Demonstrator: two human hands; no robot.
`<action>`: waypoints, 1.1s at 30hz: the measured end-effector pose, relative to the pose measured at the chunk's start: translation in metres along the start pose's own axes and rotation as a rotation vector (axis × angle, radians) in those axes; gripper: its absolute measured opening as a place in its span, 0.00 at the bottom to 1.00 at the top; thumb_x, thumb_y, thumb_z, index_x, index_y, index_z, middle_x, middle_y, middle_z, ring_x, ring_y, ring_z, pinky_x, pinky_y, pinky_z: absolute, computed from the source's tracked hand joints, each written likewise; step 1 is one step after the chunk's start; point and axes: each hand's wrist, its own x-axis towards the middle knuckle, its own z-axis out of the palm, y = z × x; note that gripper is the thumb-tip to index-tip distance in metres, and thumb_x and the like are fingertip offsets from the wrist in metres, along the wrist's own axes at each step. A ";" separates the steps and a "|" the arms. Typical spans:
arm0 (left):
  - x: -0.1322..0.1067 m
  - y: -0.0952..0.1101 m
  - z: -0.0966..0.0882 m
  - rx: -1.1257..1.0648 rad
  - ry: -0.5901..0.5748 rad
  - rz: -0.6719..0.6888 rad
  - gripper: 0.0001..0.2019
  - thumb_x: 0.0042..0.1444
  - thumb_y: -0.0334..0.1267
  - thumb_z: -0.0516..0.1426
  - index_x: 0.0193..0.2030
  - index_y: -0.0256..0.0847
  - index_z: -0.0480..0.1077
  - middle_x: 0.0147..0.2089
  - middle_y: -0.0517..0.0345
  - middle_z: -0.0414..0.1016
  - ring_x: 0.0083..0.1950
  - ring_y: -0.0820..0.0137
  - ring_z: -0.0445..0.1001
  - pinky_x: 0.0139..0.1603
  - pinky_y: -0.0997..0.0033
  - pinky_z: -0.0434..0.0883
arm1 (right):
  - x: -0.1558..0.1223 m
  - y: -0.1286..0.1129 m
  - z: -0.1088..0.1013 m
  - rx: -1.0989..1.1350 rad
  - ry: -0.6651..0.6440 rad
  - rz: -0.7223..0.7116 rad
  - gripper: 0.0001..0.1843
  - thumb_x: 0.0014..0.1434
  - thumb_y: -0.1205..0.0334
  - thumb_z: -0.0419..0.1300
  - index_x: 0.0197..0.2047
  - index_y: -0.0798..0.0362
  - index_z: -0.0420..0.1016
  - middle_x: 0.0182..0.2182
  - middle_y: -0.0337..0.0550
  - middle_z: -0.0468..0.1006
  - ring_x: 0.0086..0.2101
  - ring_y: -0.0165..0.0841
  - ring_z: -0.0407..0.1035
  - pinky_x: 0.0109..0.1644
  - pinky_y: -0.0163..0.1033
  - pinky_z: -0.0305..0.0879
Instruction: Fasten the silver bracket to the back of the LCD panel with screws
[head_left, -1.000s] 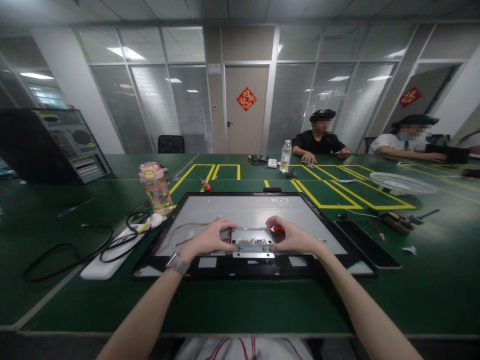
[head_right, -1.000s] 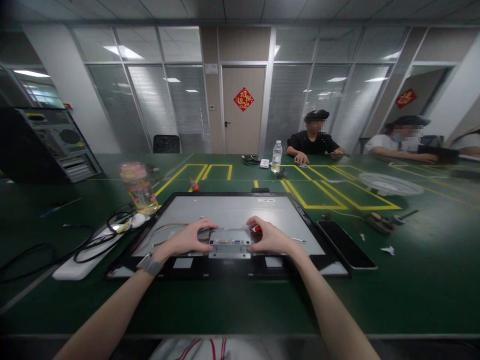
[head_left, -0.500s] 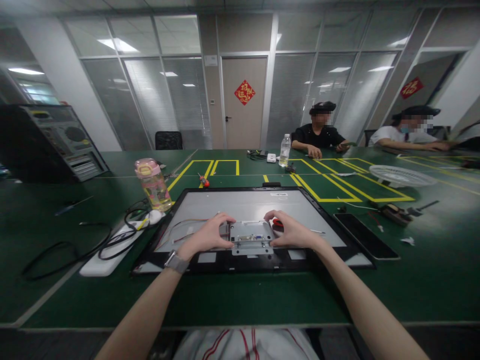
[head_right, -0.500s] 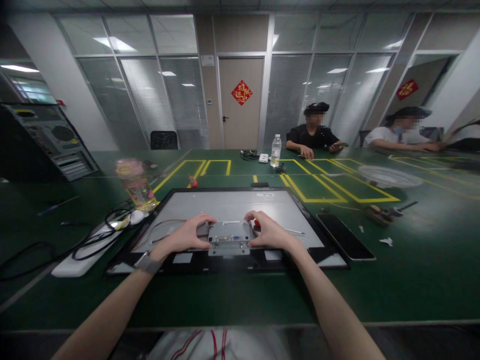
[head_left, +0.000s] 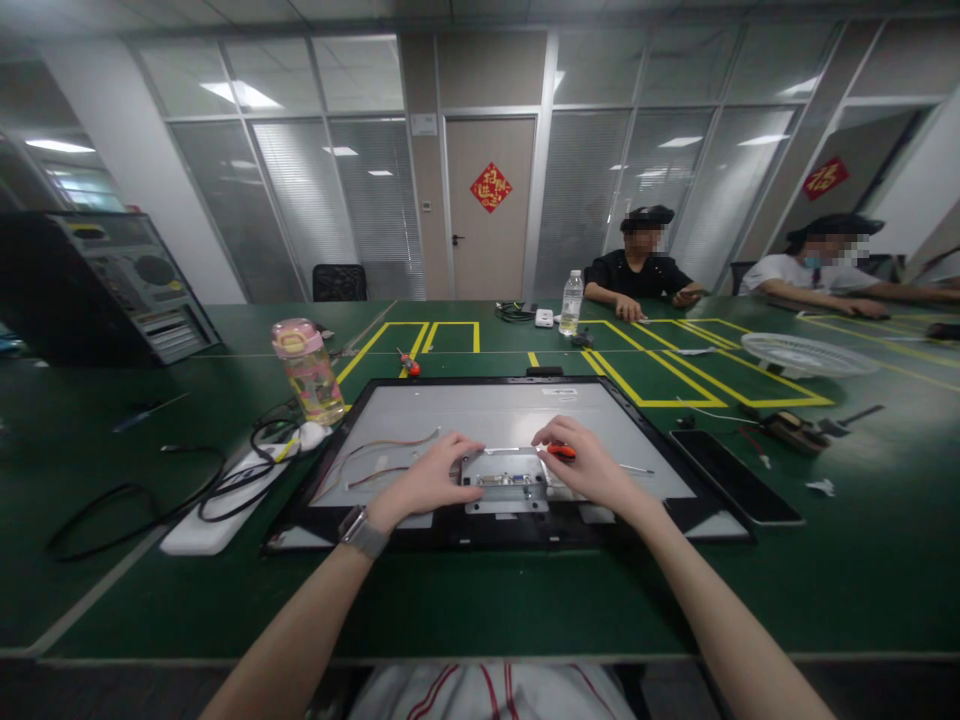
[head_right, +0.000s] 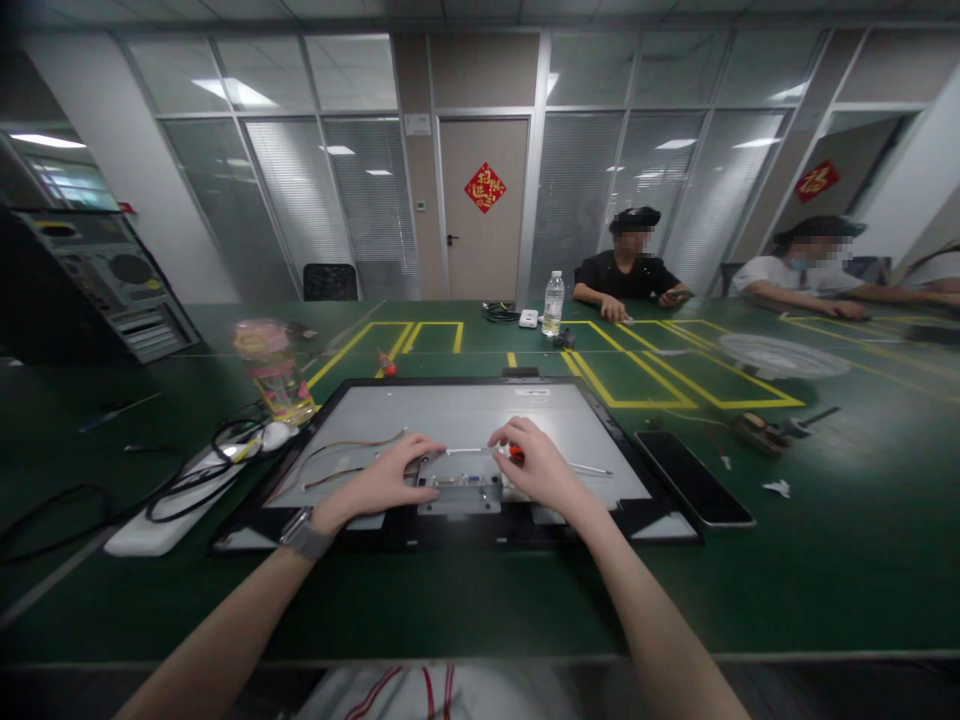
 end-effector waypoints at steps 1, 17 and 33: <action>0.000 0.001 0.000 -0.006 -0.003 0.005 0.27 0.51 0.43 0.62 0.59 0.46 0.67 0.53 0.54 0.66 0.52 0.61 0.69 0.57 0.62 0.66 | 0.000 0.002 0.001 -0.029 0.008 -0.001 0.06 0.59 0.67 0.56 0.37 0.51 0.75 0.34 0.44 0.72 0.37 0.37 0.68 0.43 0.42 0.66; 0.004 -0.001 0.005 -0.104 -0.039 0.055 0.22 0.52 0.42 0.63 0.55 0.48 0.71 0.56 0.54 0.65 0.57 0.61 0.67 0.61 0.62 0.63 | -0.003 0.000 0.010 0.017 -0.135 0.004 0.08 0.49 0.66 0.70 0.29 0.50 0.73 0.34 0.39 0.70 0.39 0.37 0.66 0.43 0.39 0.63; 0.004 0.006 0.004 -0.149 -0.017 0.130 0.09 0.51 0.32 0.63 0.41 0.44 0.76 0.53 0.55 0.68 0.54 0.64 0.70 0.58 0.66 0.64 | -0.006 -0.014 0.012 -0.076 -0.172 -0.042 0.10 0.52 0.74 0.65 0.30 0.50 0.70 0.35 0.40 0.69 0.40 0.37 0.65 0.45 0.40 0.62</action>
